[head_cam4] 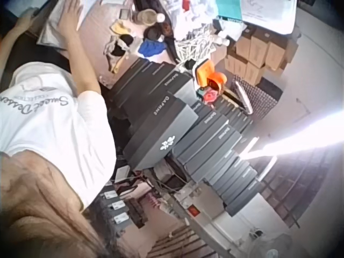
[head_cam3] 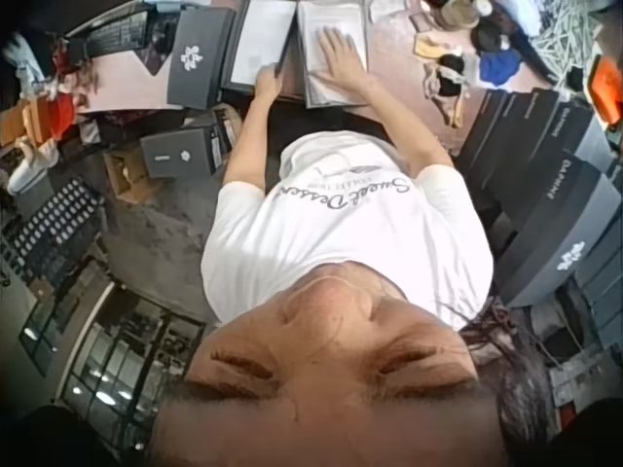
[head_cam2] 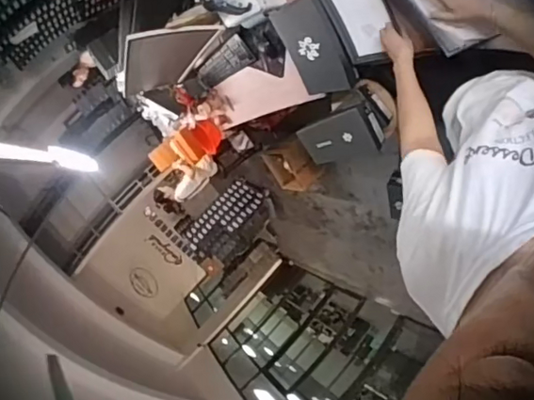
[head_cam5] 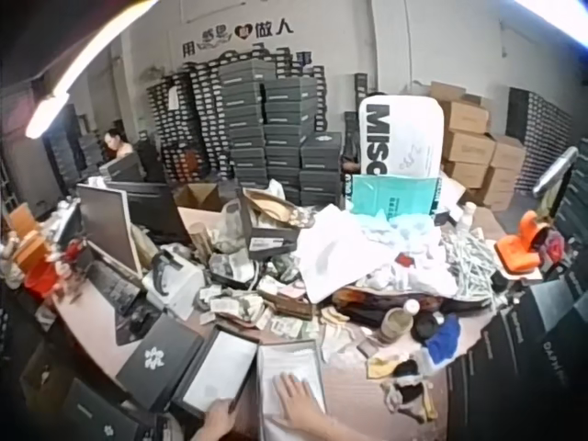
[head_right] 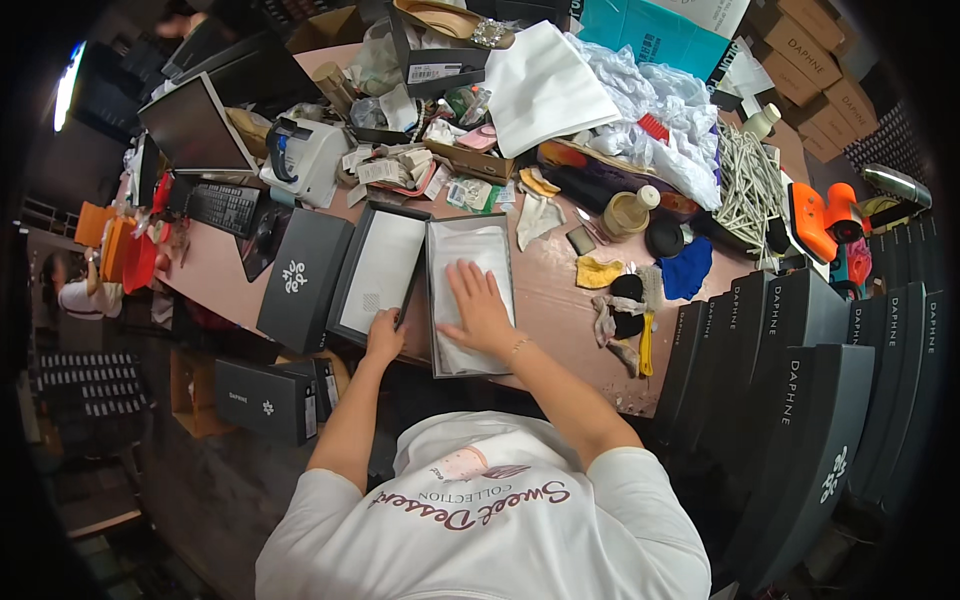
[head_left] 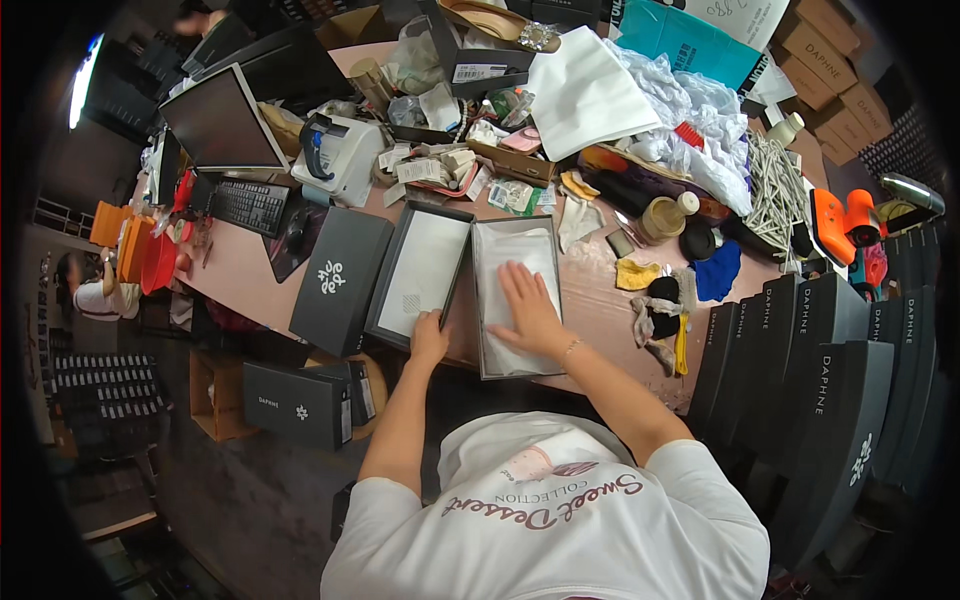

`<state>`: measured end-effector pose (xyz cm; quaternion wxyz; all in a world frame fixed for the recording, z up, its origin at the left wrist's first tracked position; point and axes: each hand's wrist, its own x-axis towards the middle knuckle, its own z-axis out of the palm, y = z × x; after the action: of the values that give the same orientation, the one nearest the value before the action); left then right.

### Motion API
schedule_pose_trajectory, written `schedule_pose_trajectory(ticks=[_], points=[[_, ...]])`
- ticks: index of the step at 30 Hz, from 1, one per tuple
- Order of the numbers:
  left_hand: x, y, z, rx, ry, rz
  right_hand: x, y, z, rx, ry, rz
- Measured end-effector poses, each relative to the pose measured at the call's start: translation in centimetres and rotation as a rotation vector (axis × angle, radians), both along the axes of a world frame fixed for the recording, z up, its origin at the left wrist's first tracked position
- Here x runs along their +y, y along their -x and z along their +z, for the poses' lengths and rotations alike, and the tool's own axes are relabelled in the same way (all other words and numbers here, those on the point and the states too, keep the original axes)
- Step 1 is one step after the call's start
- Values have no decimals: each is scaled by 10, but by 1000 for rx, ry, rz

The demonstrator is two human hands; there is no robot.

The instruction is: The person is inspecting, wrapping in tissue paper, and packing several pairs of shoes into boxes at a workbench.

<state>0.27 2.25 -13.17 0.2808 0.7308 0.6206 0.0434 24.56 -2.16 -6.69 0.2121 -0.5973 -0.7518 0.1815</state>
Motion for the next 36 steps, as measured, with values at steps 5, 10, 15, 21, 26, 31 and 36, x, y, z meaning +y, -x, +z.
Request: schedule_pose_trajectory(ticks=[5, 10, 15, 21, 26, 31, 36], points=[[-15, 10, 49, -235, -316, 23, 13, 10, -10, -283, 148, 36], [-70, 10, 164, -1097, 241, 203, 10, -7, -31, 427, -11, -113], [-97, -64, 124, -1643, 693, 446, -42, -77, 45, 1486, 541, -472], [-95, -67, 64, -382, -268, -153, -67, -84, -30, 834, 327, -583], [-65, -41, 23, -826, 221, 216, -24, -39, -23, 519, 146, -571], [-27, -30, 26, -683, 804, 324, -20, -37, -30, 824, 331, -711], [12, -11, 6, -815, 1170, 372, -62, 1, -31, 942, 377, -642]])
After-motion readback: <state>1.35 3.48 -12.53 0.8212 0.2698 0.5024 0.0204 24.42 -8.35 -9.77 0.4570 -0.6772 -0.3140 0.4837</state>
